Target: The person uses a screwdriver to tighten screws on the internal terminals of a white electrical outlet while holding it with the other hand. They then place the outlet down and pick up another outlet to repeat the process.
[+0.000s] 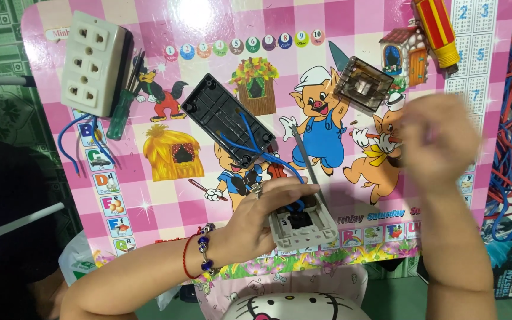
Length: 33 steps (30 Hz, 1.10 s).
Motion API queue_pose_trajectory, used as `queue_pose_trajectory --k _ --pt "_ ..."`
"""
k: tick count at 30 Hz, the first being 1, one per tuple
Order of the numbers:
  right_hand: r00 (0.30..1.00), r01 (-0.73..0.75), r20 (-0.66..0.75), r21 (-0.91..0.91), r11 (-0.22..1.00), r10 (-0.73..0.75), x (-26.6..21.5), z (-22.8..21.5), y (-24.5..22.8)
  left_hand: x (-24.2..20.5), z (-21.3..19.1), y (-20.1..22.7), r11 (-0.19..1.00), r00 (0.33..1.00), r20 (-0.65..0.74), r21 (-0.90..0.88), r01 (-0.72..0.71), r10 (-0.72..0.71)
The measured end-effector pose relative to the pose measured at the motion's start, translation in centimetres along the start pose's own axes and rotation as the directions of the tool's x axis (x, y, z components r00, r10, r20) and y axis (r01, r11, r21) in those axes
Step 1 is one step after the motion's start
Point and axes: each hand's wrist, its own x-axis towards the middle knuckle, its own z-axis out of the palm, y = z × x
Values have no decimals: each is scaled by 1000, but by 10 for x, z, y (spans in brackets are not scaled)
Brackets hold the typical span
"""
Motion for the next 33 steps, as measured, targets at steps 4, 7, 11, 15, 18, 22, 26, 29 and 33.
queue_pose_trajectory --k 4,7,11,15,18,22,26,29,33 --pt "999 -9 37 -36 999 10 14 -32 18 -1 0 1 999 999 -1 -27 42 -42" --pt "965 -76 251 -12 997 77 20 -31 0 -3 1 -1 995 999 -23 -101 25 -28" --pt "925 101 379 -143 985 -40 22 -10 -19 -5 3 -3 993 1000 -22 -122 -2 -1" --pt "921 168 382 -217 962 -75 21 0 -17 -5 1 -2 991 1000 6 -137 -15 16" --pt "925 157 374 -218 963 -66 15 5 -6 -5 4 -3 996 999 -36 -79 -35 32" --pt "926 126 374 -172 977 -53 14 7 -3 -4 1 -4 995 998 -37 -72 -62 59" --pt "930 148 360 -185 972 -74 12 10 -5 -2 -1 1 998 996 -52 6 -66 66" --pt "941 81 337 -104 991 -41 18 1 -27 -1 -4 4 998 996 -59 37 -59 61" --pt "942 -118 336 284 952 16 12 -18 -51 0 -5 5 996 996 -69 76 -45 50"
